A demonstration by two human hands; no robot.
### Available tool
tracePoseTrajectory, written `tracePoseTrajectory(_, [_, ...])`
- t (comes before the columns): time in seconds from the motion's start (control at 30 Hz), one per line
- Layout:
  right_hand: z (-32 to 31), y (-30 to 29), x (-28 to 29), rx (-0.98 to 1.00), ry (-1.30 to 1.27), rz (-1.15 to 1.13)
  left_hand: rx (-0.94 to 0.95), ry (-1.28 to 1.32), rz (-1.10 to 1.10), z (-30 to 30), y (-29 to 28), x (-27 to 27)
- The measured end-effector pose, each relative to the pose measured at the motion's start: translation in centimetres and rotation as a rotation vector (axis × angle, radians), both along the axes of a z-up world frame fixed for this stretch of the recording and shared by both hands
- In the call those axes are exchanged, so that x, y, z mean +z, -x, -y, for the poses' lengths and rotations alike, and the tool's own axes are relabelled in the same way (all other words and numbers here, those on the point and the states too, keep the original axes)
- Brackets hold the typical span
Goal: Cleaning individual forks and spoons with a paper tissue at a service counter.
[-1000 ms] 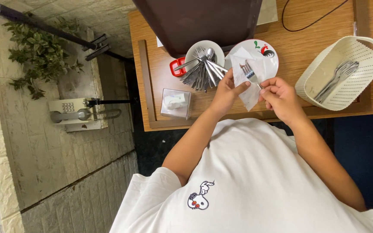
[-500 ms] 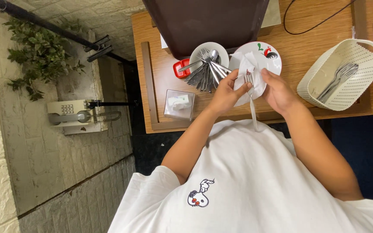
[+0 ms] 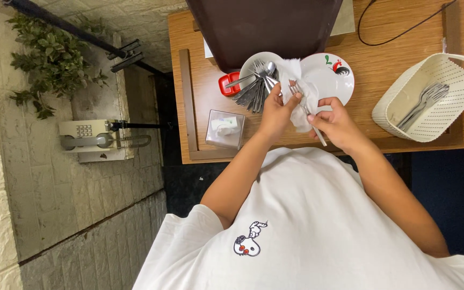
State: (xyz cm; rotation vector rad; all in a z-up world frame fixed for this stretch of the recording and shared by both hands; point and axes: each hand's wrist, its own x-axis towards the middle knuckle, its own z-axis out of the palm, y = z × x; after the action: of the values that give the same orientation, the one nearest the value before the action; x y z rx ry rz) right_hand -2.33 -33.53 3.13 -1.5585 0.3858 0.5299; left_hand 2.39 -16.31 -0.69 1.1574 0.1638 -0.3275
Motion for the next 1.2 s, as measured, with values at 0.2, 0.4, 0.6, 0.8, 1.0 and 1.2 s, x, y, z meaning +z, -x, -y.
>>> tracePoseTrajectory(0.2, [0.8,0.4,-2.1,-0.103,-0.112,0.100,-0.132,0.117,0.071,-0.4,-0.2,-1.3])
tracePoseTrajectory(0.4, [1.8,0.5,-0.8,-0.140,0.065,0.179,-0.019,0.168,-0.076,-2.1,-0.2,-3.3])
tracePoseTrajectory(0.6, [1.7,1.1,-0.1,-0.111,-0.083,0.258,-0.104,0.536,-0.194,-1.9,1.2,-2.3])
tracePoseTrajectory(0.8, [-0.3,1.6,-1.7,-0.127,-0.151,0.227,-0.223,0.636,-0.079,-1.1,2.8,-1.7])
tracePoseTrajectory(1.0, [-0.1,3.2,-1.5,-0.175,-0.266,0.127,-0.227,0.498,-0.064,-1.5,3.2,-0.9])
tracePoseTrajectory(1.2, [-2.0,4.0,-4.1,-0.105,-0.280,0.124,-0.087,0.183,-0.111,-0.1,3.4,-3.7])
